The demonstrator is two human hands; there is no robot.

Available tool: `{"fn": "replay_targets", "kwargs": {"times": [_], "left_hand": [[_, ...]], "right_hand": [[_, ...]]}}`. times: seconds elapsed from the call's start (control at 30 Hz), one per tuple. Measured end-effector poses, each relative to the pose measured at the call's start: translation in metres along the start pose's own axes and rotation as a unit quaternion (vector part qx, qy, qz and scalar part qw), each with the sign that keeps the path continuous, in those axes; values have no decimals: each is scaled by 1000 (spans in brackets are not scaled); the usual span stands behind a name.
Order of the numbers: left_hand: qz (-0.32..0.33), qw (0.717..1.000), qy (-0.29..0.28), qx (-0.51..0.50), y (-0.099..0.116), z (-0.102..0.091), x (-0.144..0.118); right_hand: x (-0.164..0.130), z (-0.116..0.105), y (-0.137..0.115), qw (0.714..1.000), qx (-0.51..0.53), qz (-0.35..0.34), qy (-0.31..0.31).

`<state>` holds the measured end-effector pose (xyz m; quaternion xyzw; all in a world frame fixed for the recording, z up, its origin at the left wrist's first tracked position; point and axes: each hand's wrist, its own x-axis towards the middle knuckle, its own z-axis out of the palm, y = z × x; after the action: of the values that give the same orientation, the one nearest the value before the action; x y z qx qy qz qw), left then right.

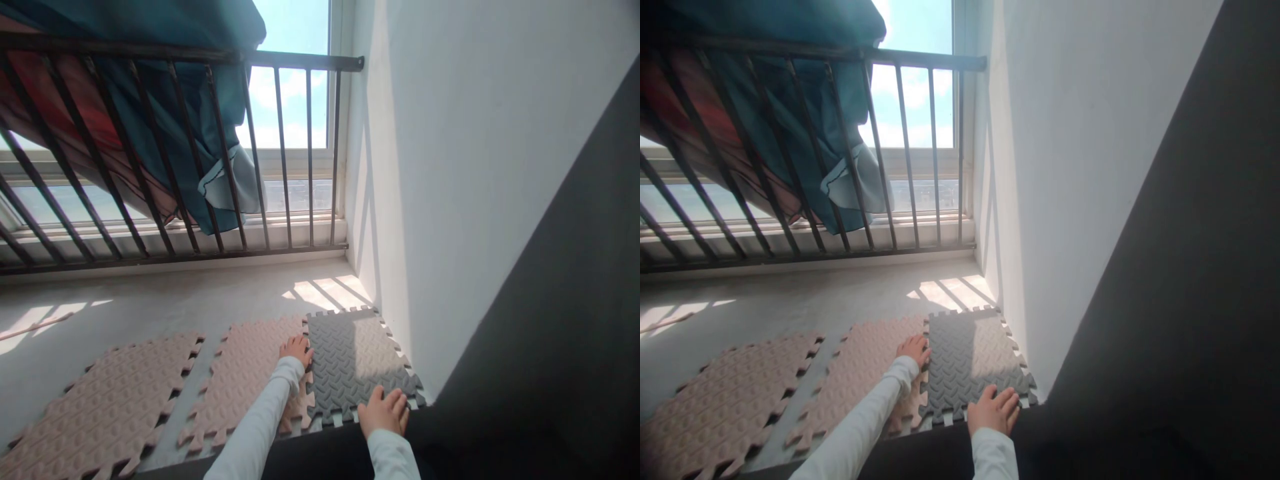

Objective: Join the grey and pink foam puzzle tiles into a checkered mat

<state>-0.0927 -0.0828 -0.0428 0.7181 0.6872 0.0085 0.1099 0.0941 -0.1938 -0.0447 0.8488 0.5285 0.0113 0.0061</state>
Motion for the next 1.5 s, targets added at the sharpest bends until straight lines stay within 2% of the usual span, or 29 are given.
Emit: {"fn": "replay_targets", "kwargs": {"times": [0.1,0.2,0.43,0.6,0.77,0.93,1.07,1.13,1.23,1.3,1.37,1.5], "left_hand": [[-21,1000,-20,-2,1,-4,13],[-30,998,-49,-1,1,1,23],[-19,1000,-11,-12,-5,22,30],[-4,1000,6,-14,-10,12,44],[-47,999,17,-15,-8,11,60],[-54,998,0,-8,-4,17,61],[-52,999,4,-9,-4,13,61],[-49,999,-9,-6,-3,7,65],[-34,998,-57,-4,-2,-2,68],[-14,996,-92,-12,-3,-6,63],[-12,994,-107,-13,-8,-7,47],[-47,994,-101,23,-35,6,-21]], "right_hand": [[-1,-1,-3,999,-43,1,24],[-2,-3,-5,997,-70,8,24],[-1,-5,-7,997,-72,0,-9],[0,-3,-13,995,-101,17,13],[2,-3,-14,996,-91,13,-7],[3,-4,-16,995,-98,14,-28],[6,0,-18,994,-100,17,-32],[8,3,-18,995,-93,15,-23],[11,7,-17,998,-70,3,-9],[12,8,-15,999,-46,-9,-8],[13,9,-13,999,-33,-17,-4],[13,10,-9,999,-41,-17,22]]}}
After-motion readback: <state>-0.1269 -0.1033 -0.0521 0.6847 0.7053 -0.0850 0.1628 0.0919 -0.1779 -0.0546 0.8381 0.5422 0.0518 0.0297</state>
